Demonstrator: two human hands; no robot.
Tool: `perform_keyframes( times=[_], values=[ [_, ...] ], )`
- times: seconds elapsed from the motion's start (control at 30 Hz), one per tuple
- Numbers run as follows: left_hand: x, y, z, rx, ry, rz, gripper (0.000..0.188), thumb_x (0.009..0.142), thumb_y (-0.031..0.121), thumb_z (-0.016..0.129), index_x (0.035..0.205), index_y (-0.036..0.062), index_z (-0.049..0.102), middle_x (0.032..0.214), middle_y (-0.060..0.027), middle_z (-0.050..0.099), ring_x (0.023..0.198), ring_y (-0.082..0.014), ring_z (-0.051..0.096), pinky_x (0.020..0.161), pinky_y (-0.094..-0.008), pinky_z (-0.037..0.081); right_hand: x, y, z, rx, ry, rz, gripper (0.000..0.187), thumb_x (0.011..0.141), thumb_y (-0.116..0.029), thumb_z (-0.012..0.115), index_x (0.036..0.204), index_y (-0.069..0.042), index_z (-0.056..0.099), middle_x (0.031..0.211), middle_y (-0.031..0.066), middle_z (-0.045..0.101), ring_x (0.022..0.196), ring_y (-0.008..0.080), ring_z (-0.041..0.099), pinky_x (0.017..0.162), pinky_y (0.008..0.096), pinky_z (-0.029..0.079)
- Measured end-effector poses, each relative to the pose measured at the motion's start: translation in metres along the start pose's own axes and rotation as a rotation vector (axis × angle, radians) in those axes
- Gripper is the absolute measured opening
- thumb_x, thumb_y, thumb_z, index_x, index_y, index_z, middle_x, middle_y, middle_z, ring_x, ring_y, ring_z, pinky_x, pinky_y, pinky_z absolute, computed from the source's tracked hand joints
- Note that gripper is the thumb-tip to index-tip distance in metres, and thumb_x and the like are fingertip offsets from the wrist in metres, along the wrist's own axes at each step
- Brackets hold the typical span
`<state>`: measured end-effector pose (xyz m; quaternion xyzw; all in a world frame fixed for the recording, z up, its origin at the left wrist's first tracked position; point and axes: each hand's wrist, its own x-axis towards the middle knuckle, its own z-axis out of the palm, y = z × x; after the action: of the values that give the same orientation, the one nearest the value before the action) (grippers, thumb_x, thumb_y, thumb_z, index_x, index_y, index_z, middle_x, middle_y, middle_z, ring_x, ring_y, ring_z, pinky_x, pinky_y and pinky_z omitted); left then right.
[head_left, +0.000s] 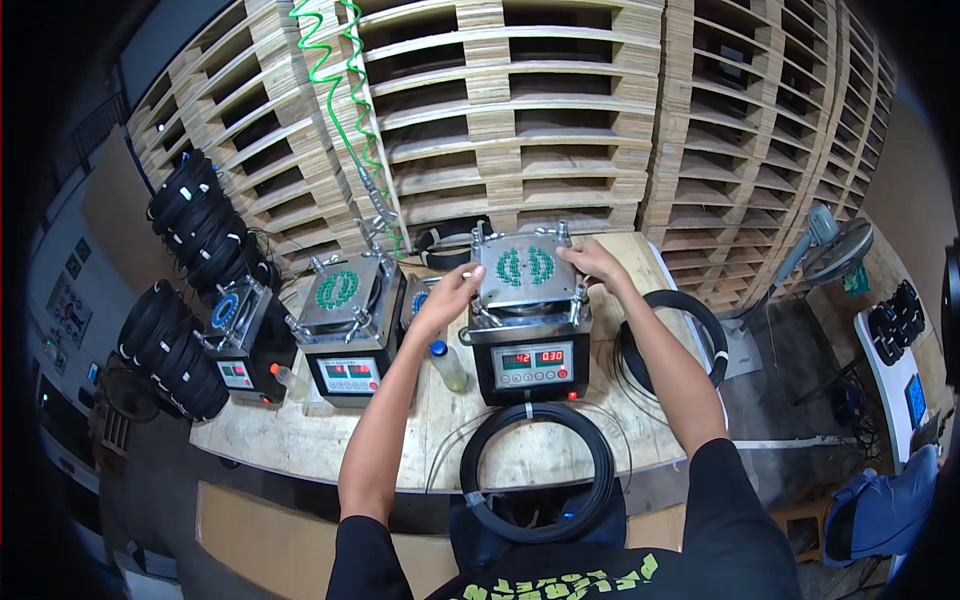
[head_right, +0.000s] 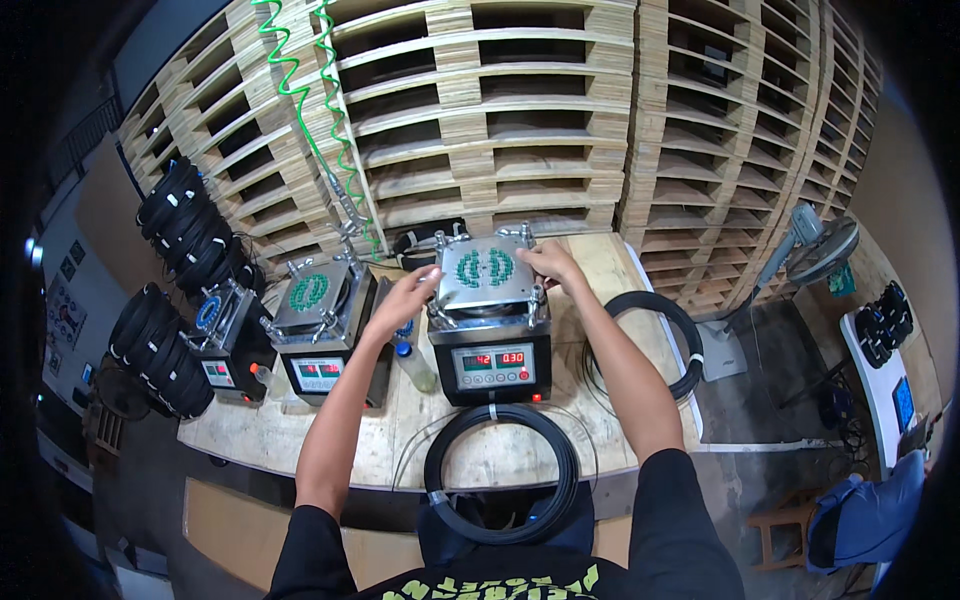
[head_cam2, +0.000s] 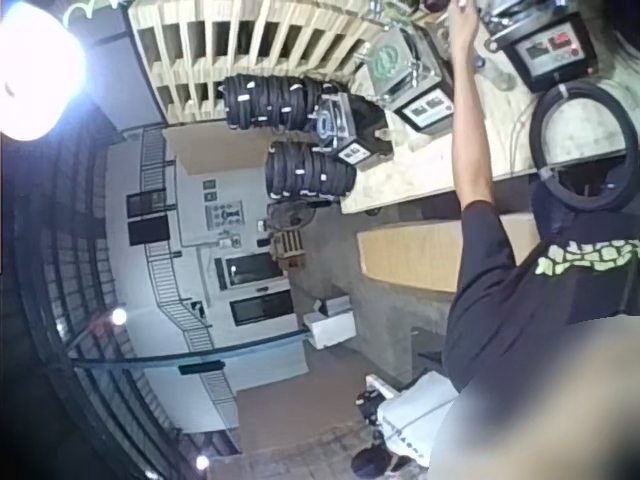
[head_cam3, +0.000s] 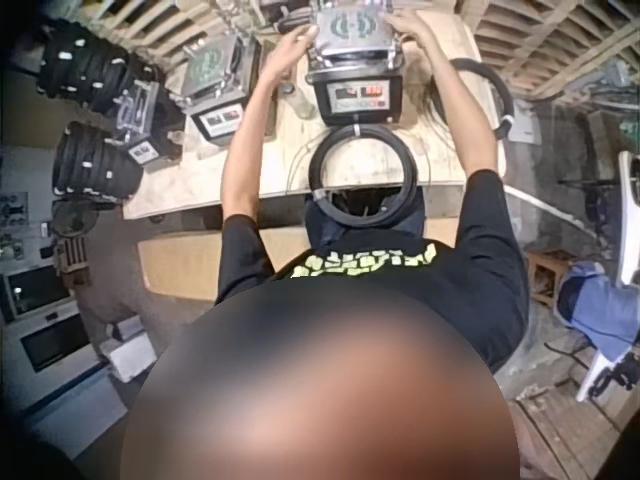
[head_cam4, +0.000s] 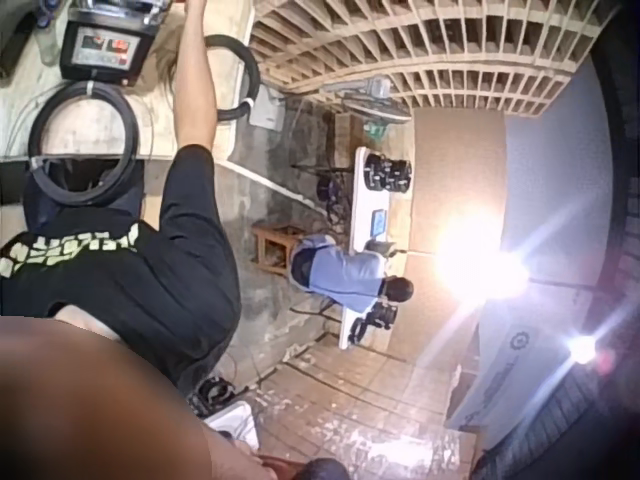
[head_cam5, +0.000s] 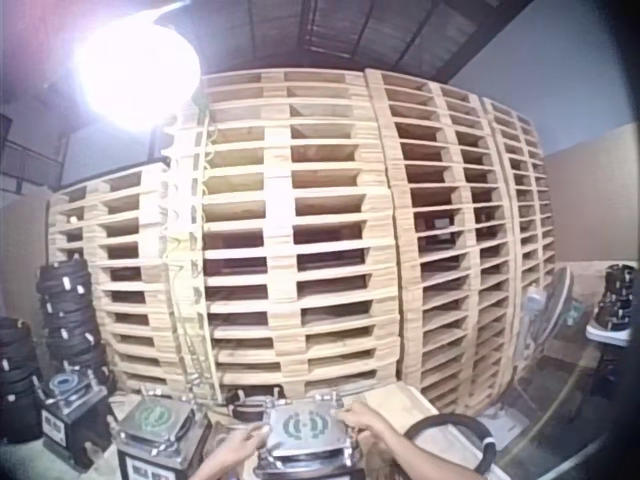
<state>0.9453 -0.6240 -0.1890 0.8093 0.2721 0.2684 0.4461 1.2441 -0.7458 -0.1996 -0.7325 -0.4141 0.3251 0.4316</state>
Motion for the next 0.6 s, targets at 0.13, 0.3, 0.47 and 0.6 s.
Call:
perform_keyframes(
  times=[0.13, 0.3, 0.47, 0.6],
  values=[
    [0.02, 0.003, 0.005, 0.013, -0.091, 0.011, 0.064, 0.095, 0.049, 0.065, 0.139, 0.0036, 0.055, 0.098, -0.0132, 0.07, 0.083, -0.016, 0.064, 0.077, -0.0319, 0.052, 0.017, 0.022, 0.008, 0.146, 0.073, -0.132, 0.03, 0.092, -0.024, 0.069, 0.069, -0.005, 0.065, 0.054, -0.0016, 0.053, 0.042, 0.0076, 0.041, 0.041, 0.0282, 0.029],
    [0.003, 0.043, -0.023, -0.101, -0.141, -0.055, 0.067, 0.092, 0.042, 0.073, 0.143, 0.0061, 0.05, 0.087, -0.0072, 0.067, 0.077, -0.0106, 0.058, 0.074, -0.0286, 0.048, -0.007, -0.036, 0.012, 0.7, 0.019, -0.064, 0.027, 0.09, -0.021, 0.07, 0.068, -0.009, 0.06, 0.056, -0.0017, 0.052, 0.042, 0.0091, 0.036, 0.041, 0.0278, 0.026],
    [0.023, 0.024, -0.026, -0.022, -0.086, -0.005, 0.052, 0.092, 0.028, 0.073, 0.136, 0.0055, 0.058, 0.084, -0.0053, 0.069, 0.079, -0.0122, 0.061, 0.076, -0.0287, 0.049, 0.012, -0.089, 0.03, 0.818, 0.122, -0.11, 0.025, 0.096, -0.027, 0.063, 0.084, -0.005, 0.06, 0.068, 0.0076, 0.063, 0.049, 0.0131, 0.052, 0.044, 0.0272, 0.042],
    [0.055, -0.02, -0.001, 0.15, 0.066, 0.157, 0.023, 0.094, 0.018, 0.068, 0.11, 0.001, 0.071, 0.074, -0.0095, 0.069, 0.069, -0.0138, 0.063, 0.068, -0.031, 0.051, 0.033, -0.097, 0.039, 0.742, 0.181, -0.082, 0.027, 0.097, -0.023, 0.061, 0.095, 0.003, 0.061, 0.076, 0.0134, 0.067, 0.057, 0.0162, 0.063, 0.05, 0.0291, 0.052]
  ],
)
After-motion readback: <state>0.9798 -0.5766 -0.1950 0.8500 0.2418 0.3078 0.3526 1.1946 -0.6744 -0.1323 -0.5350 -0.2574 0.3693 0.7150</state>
